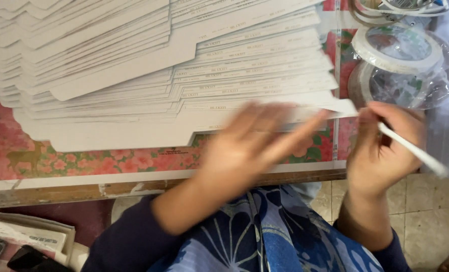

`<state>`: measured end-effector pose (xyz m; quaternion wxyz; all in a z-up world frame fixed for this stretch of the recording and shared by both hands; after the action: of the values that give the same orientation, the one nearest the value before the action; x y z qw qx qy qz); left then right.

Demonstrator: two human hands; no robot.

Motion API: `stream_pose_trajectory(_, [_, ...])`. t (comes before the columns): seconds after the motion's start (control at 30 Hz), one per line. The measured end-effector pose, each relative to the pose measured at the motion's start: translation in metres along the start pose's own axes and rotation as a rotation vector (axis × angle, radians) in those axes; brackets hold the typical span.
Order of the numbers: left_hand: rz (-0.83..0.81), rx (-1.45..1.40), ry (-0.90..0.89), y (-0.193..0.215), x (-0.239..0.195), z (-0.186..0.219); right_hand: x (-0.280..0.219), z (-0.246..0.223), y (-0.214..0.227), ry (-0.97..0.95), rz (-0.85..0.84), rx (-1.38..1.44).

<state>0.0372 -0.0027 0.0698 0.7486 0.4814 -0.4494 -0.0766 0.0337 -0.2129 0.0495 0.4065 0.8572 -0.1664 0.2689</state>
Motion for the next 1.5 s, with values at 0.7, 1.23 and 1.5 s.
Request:
stream_pose_trajectory(0.7, [-0.184,0.156,0.128,-0.069,-0.015,0.035,-0.047,-0.008,-0.014,0.053,-0.299,-0.358])
stream_pose_trajectory(1.23, [-0.020,-0.075,0.298,0.035,-0.117,-0.043,-0.014,-0.106,-0.107,-0.126,-0.519,0.214])
stream_pose_trajectory(1.5, [-0.166,0.108,0.210,0.030,-0.096,-0.041,-0.008,-0.075,-0.051,-0.075,-0.429,0.087])
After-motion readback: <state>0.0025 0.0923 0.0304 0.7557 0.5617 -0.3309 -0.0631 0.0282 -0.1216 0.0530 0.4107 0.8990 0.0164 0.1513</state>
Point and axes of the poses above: each hand's wrist, its own x-axis towards the middle knuckle, its own y-axis out of the back of the hand, z = x × y, the point moved 3 cm from there along x, towards the middle knuckle, and after that the axes turned 7 degrees about -y, right-handed, at the moved point
